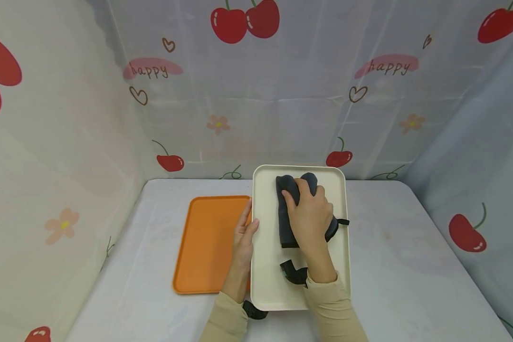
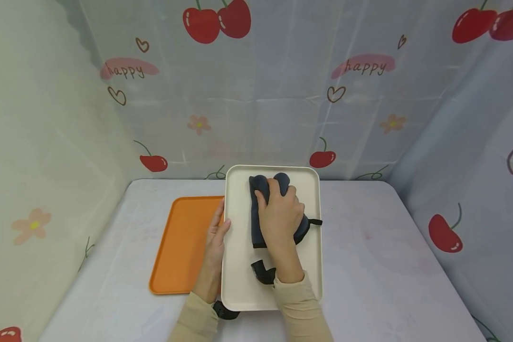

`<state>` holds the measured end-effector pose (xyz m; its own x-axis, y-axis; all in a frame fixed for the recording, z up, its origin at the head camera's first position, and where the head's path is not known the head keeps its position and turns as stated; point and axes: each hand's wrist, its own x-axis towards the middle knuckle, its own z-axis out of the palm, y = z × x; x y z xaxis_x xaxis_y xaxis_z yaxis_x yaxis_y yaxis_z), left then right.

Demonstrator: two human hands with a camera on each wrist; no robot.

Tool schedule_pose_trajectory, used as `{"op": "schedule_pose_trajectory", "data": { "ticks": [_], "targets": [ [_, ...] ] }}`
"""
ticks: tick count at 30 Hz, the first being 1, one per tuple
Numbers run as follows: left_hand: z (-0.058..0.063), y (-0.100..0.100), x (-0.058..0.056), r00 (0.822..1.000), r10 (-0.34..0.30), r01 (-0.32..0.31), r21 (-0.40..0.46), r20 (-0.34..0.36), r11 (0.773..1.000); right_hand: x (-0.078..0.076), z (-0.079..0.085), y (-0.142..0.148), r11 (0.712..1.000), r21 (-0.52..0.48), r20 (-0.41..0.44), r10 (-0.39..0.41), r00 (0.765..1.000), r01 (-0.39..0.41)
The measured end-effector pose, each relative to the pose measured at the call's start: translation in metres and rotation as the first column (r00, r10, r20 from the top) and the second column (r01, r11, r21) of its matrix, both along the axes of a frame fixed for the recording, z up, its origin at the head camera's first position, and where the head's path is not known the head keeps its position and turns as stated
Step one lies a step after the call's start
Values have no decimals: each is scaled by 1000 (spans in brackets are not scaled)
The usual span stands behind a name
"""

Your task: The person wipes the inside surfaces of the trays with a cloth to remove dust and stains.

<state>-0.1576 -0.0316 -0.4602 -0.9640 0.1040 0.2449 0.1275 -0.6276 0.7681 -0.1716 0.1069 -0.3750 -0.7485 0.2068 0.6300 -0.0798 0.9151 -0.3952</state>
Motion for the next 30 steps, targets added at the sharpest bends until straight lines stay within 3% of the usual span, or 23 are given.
{"op": "schedule_pose_trajectory", "data": {
  "ticks": [11,30],
  "targets": [
    [-4,4,-1,999,-28,29,39,-28,999,5,-2,-30,991,79,-36,113,993,-109],
    [0,4,1,999,-33,33,57,-8,998,6,-3,-30,988,68,-63,140,988,-136]
  ]
}}
